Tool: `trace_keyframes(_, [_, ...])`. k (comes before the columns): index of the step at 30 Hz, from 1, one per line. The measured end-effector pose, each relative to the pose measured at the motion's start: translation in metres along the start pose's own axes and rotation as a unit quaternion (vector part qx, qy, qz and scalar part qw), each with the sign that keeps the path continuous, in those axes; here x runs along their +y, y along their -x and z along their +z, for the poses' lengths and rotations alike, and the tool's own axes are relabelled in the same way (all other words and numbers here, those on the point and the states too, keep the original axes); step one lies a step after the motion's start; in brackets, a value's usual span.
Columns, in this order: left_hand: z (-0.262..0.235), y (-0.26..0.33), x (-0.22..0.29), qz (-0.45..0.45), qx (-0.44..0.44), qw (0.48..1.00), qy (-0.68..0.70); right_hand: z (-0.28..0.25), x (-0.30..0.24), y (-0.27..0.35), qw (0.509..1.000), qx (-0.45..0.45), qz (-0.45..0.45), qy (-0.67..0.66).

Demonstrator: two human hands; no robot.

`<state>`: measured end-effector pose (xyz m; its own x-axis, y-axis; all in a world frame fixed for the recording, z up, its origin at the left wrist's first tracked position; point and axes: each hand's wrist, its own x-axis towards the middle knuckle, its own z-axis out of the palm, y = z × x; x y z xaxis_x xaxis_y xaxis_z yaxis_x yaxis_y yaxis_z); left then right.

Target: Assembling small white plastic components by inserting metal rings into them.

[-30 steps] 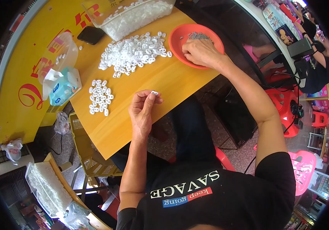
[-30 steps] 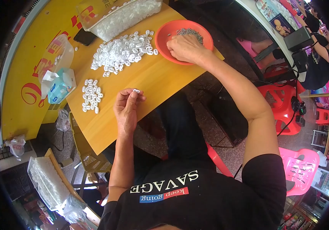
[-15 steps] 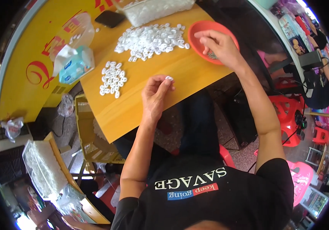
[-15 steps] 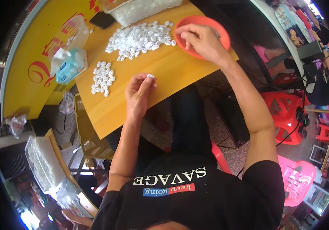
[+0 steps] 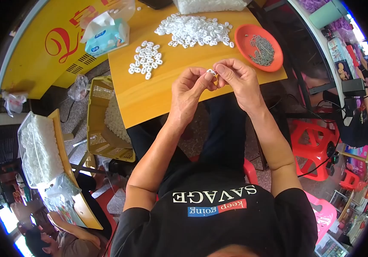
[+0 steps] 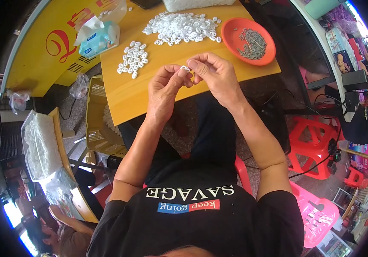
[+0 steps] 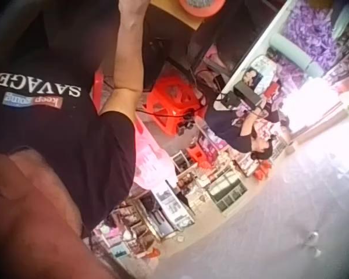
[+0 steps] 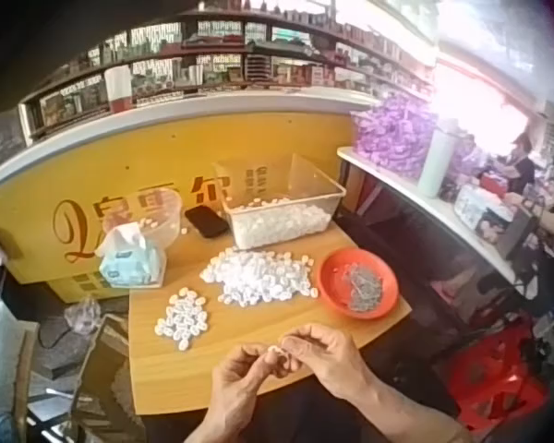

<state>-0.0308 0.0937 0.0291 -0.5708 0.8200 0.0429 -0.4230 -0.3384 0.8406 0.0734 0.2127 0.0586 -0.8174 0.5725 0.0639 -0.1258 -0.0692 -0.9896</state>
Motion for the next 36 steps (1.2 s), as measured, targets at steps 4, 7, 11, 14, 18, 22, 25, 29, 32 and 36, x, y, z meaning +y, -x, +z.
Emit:
trace_keyframes(4, [0.005,0.007,0.007,0.019,0.002,1.000,0.002,0.007,-0.008,0.006,1.000,0.000,-0.013,0.004])
trace_keyframes(7, [0.009,0.012,0.013,0.033,0.002,0.999,0.000,0.010,-0.013,0.010,1.000,0.007,-0.021,0.012])
trace_keyframes(11, [0.013,0.019,0.016,0.054,0.008,0.999,-0.003,0.017,-0.018,0.016,0.997,0.024,-0.055,0.053])
trace_keyframes(14, [0.017,0.024,0.020,0.057,0.021,0.998,-0.021,0.024,-0.019,0.020,0.992,0.039,-0.081,0.090])
trace_keyframes(18, [0.016,0.028,0.020,0.065,0.025,0.997,-0.027,0.027,-0.013,0.023,0.992,0.040,-0.085,0.088])
trace_keyframes(22, [0.004,0.026,0.006,0.050,0.047,0.995,-0.072,0.022,0.019,0.018,0.998,0.030,-0.042,0.020])
trace_keyframes(25, [-0.012,0.025,-0.011,0.014,0.053,0.995,-0.088,0.019,0.035,0.017,0.999,0.029,0.007,0.046])
trace_keyframes(29, [-0.023,0.027,-0.015,-0.015,0.038,0.997,-0.071,0.013,0.029,0.017,0.987,0.017,-0.009,0.160])
trace_keyframes(32, [-0.022,0.027,-0.010,-0.010,0.033,0.997,-0.076,0.016,0.024,0.017,0.977,0.010,-0.053,0.208])
trace_keyframes(36, [-0.019,0.024,-0.012,-0.006,0.041,0.996,-0.083,0.020,0.032,0.015,0.987,0.030,-0.021,0.159])
